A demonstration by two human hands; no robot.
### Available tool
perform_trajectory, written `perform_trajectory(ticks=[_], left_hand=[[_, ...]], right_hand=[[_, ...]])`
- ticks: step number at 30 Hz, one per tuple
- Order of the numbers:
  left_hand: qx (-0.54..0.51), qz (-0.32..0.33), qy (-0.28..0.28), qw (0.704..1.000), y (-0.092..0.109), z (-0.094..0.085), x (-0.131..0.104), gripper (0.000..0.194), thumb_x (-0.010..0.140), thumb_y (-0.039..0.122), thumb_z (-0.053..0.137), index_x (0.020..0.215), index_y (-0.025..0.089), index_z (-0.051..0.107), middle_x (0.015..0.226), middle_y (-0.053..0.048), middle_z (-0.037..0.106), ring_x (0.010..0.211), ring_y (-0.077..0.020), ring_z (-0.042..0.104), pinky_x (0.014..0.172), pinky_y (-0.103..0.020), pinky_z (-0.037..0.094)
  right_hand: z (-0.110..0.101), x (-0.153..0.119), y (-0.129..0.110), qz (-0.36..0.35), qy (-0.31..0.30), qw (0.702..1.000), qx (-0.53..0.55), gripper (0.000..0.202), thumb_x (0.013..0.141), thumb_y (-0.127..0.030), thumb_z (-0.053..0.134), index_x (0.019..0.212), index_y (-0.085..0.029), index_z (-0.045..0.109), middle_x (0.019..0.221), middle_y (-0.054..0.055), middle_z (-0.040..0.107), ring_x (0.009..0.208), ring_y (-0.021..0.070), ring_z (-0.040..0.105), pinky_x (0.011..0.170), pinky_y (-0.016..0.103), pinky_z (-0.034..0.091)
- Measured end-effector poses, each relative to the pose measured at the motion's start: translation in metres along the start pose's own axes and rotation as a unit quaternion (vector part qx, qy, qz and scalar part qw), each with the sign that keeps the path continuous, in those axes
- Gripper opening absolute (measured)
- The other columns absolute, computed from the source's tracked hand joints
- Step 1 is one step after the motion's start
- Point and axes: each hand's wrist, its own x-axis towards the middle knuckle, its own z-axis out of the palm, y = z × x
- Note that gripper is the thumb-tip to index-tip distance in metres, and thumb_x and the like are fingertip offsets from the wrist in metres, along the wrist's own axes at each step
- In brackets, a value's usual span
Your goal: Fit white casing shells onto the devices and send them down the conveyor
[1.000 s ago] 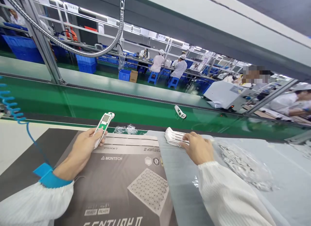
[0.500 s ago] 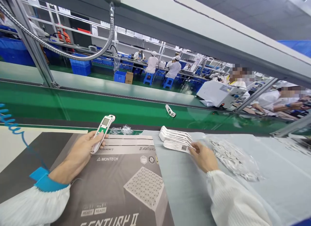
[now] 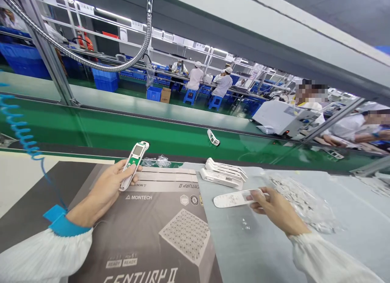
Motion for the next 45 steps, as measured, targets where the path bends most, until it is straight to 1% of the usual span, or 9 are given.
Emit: perform_trajectory(ticks=[5, 10, 14, 18, 27, 33, 36, 40, 45], left_hand=[[0.013, 0.003, -0.013, 1.000, -0.001, 0.005, -0.004, 0.046, 0.076, 0.045, 0.074, 0.108, 0.017, 0.057, 0.102, -0.005, 0.067, 0.063, -0.0082, 0.055, 0.059, -0.022, 0.045], [0.148, 0.067, -0.003, 0.987, -0.013, 0.006, 0.000, 0.051, 0.092, 0.056, 0.047, 0.126, 0.020, 0.059, 0.102, -0.006, 0.069, 0.066, -0.0117, 0.057, 0.064, -0.026, 0.049], [0.262, 0.140, -0.054, 0.953, -0.022, 0.005, -0.001, 0.038, 0.091, 0.042, 0.055, 0.125, 0.025, 0.062, 0.125, -0.004, 0.065, 0.108, -0.0196, 0.061, 0.095, -0.031, 0.047], [0.295, 0.155, -0.083, 0.939, -0.026, 0.009, -0.006, 0.033, 0.089, 0.031, 0.059, 0.121, 0.026, 0.065, 0.126, -0.003, 0.065, 0.117, -0.0214, 0.058, 0.103, -0.033, 0.043], [0.334, 0.173, -0.055, 0.925, -0.030, 0.023, -0.014, 0.034, 0.094, 0.034, 0.050, 0.126, 0.024, 0.060, 0.129, -0.008, 0.063, 0.119, -0.0236, 0.058, 0.103, -0.037, 0.044], [0.624, 0.107, -0.142, 0.761, -0.036, 0.054, -0.034, 0.051, 0.096, 0.049, 0.040, 0.130, 0.014, 0.056, 0.110, -0.020, 0.069, 0.089, -0.0364, 0.068, 0.078, -0.046, 0.049], [0.666, 0.107, -0.177, 0.717, -0.032, 0.055, -0.031, 0.053, 0.097, 0.053, 0.032, 0.120, 0.014, 0.061, 0.099, -0.019, 0.072, 0.083, -0.0367, 0.069, 0.074, -0.046, 0.048], [0.638, 0.140, -0.070, 0.754, -0.031, 0.038, -0.022, 0.044, 0.098, 0.050, 0.035, 0.121, 0.018, 0.057, 0.104, -0.015, 0.071, 0.093, -0.0337, 0.068, 0.079, -0.045, 0.049], [0.546, 0.296, 0.001, 0.784, -0.036, 0.040, -0.027, 0.045, 0.094, 0.046, 0.051, 0.133, 0.024, 0.048, 0.130, -0.010, 0.060, 0.118, -0.0271, 0.057, 0.098, -0.041, 0.045]], right_hand=[[0.011, -0.022, -0.056, 0.055, -0.163, 0.967, 0.188, 0.043, 0.079, -0.049, 0.071, 0.113, -0.024, 0.061, 0.084, 0.003, 0.065, 0.069, 0.0145, 0.060, 0.065, 0.027, 0.054], [0.084, -0.039, -0.122, 0.062, -0.354, 0.864, 0.351, 0.040, 0.076, -0.040, 0.078, 0.110, -0.022, 0.065, 0.083, 0.000, 0.063, 0.066, 0.0092, 0.055, 0.061, 0.020, 0.049], [0.142, -0.053, -0.149, 0.051, -0.436, 0.779, 0.447, 0.037, 0.073, -0.028, 0.083, 0.105, -0.020, 0.066, 0.081, -0.001, 0.062, 0.070, 0.0081, 0.058, 0.070, 0.020, 0.052], [0.173, -0.059, -0.149, -0.003, -0.419, 0.743, 0.523, 0.037, 0.075, -0.027, 0.081, 0.109, -0.021, 0.067, 0.086, -0.002, 0.064, 0.073, 0.0066, 0.058, 0.078, 0.019, 0.051], [0.185, -0.064, -0.150, -0.079, -0.312, 0.765, 0.557, 0.041, 0.076, -0.043, 0.079, 0.110, -0.022, 0.067, 0.110, 0.004, 0.070, 0.102, 0.0200, 0.061, 0.096, 0.033, 0.043], [0.182, -0.072, -0.157, 0.171, -0.315, 0.612, 0.705, 0.041, 0.084, -0.060, 0.059, 0.069, -0.022, 0.060, 0.044, -0.006, 0.045, 0.047, 0.0142, 0.048, 0.071, 0.035, 0.050], [0.177, -0.070, -0.155, 0.175, -0.325, 0.595, 0.714, 0.040, 0.084, -0.054, 0.059, 0.061, -0.022, 0.054, 0.041, -0.008, 0.034, 0.044, 0.0126, 0.043, 0.066, 0.034, 0.050], [0.170, -0.071, -0.158, 0.091, -0.403, 0.614, 0.672, 0.031, 0.086, -0.052, 0.064, 0.083, -0.021, 0.063, 0.075, 0.000, 0.063, 0.079, 0.0185, 0.063, 0.085, 0.036, 0.050], [0.183, -0.087, -0.157, 0.054, -0.417, 0.629, 0.653, 0.028, 0.083, -0.042, 0.072, 0.102, -0.022, 0.067, 0.101, 0.004, 0.069, 0.108, 0.0215, 0.061, 0.096, 0.036, 0.048]])
